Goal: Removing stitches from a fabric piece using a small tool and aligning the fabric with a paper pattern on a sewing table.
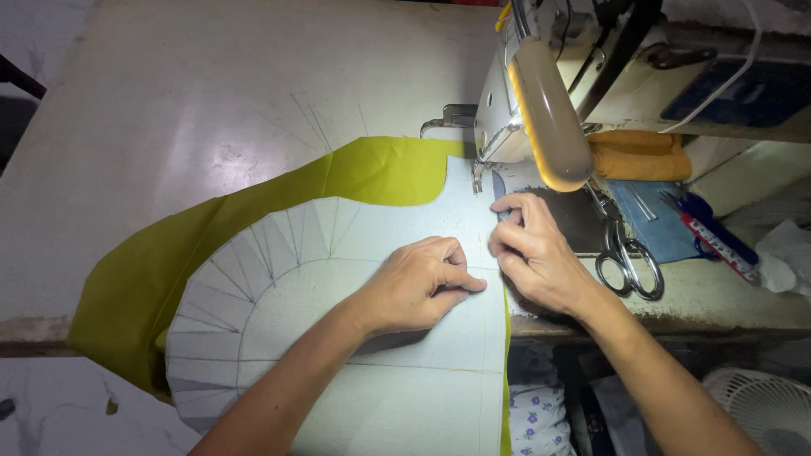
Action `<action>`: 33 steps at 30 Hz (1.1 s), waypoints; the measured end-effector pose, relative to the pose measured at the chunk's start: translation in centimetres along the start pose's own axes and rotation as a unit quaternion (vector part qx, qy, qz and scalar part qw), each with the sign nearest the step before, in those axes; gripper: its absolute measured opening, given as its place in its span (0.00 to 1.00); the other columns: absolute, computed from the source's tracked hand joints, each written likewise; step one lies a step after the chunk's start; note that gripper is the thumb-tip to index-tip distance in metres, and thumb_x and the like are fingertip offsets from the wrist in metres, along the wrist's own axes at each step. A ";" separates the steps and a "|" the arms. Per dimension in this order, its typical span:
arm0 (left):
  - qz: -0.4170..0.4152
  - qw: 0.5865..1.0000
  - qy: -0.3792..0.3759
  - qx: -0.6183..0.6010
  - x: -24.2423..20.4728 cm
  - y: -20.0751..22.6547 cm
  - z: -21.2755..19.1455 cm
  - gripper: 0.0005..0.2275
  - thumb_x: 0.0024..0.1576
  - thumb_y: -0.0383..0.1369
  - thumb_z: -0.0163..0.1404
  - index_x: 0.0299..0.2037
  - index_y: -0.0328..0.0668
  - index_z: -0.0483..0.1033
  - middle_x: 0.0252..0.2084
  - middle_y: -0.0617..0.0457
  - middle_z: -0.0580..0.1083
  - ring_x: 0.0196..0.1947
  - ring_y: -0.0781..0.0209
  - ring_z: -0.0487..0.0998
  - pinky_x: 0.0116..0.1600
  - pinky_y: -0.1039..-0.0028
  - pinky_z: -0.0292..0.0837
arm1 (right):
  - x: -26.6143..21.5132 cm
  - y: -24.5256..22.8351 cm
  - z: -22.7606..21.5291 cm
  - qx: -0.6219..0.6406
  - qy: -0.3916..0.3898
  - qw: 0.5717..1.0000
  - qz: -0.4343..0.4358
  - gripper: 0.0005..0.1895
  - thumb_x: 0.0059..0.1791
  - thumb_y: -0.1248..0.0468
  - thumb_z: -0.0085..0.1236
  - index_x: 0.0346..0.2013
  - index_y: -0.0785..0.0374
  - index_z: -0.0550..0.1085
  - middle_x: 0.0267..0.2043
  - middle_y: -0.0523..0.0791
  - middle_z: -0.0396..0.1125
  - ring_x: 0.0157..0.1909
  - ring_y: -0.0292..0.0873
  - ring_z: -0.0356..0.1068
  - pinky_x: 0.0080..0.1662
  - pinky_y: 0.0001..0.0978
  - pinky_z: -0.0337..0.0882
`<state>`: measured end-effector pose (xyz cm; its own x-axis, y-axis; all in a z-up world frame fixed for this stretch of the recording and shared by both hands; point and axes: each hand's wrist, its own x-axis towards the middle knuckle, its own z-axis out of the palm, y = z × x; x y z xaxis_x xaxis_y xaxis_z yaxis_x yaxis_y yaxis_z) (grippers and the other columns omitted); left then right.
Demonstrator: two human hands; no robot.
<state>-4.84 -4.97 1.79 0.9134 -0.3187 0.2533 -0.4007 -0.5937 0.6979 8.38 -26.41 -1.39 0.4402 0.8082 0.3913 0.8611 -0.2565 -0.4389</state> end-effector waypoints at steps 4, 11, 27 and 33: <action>-0.004 1.000 0.004 -0.004 0.0 0.1 -0.1 0.06 0.55 0.26 0.56 0.39 0.41 0.85 0.31 0.56 0.71 0.33 0.64 0.73 0.40 0.73 0.71 | 0.5 -0.6 -0.9 0.049 0.017 0.998 0.019 0.05 0.49 0.69 0.50 0.37 0.58 0.72 0.53 0.52 0.61 0.46 0.54 0.67 0.53 0.47 0.68; -0.007 1.000 0.004 -0.022 0.0 0.2 -0.2 0.06 0.54 0.25 0.56 0.40 0.38 0.85 0.31 0.53 0.72 0.33 0.61 0.73 0.42 0.70 0.72 | 2.2 -1.5 -0.7 -0.017 0.007 0.999 -0.027 0.07 0.50 0.70 0.55 0.42 0.60 0.76 0.51 0.52 0.63 0.44 0.53 0.68 0.50 0.45 0.69; -0.048 0.992 0.043 -0.106 -0.1 -0.2 0.0 0.07 0.54 0.20 0.53 0.36 0.37 0.84 0.31 0.51 0.74 0.31 0.62 0.74 0.38 0.72 0.72 | -1.8 -1.1 -3.0 0.055 0.026 0.998 0.000 0.03 0.54 0.68 0.52 0.38 0.61 0.74 0.43 0.47 0.62 0.45 0.49 0.68 0.50 0.40 0.68; -0.046 0.989 0.056 -0.129 -0.2 -0.6 0.3 0.06 0.54 0.20 0.53 0.35 0.35 0.83 0.32 0.50 0.74 0.34 0.60 0.75 0.41 0.70 0.73 | 1.5 -3.5 -1.5 -0.040 0.017 0.996 -0.077 0.12 0.49 0.71 0.59 0.47 0.64 0.75 0.44 0.51 0.65 0.46 0.55 0.71 0.49 0.47 0.71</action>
<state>-4.79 -4.78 1.18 0.9529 -0.1802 0.2438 -0.2977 -0.4036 0.8652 6.37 -25.10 1.96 0.3086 0.8227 0.4775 0.9360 -0.1733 -0.3063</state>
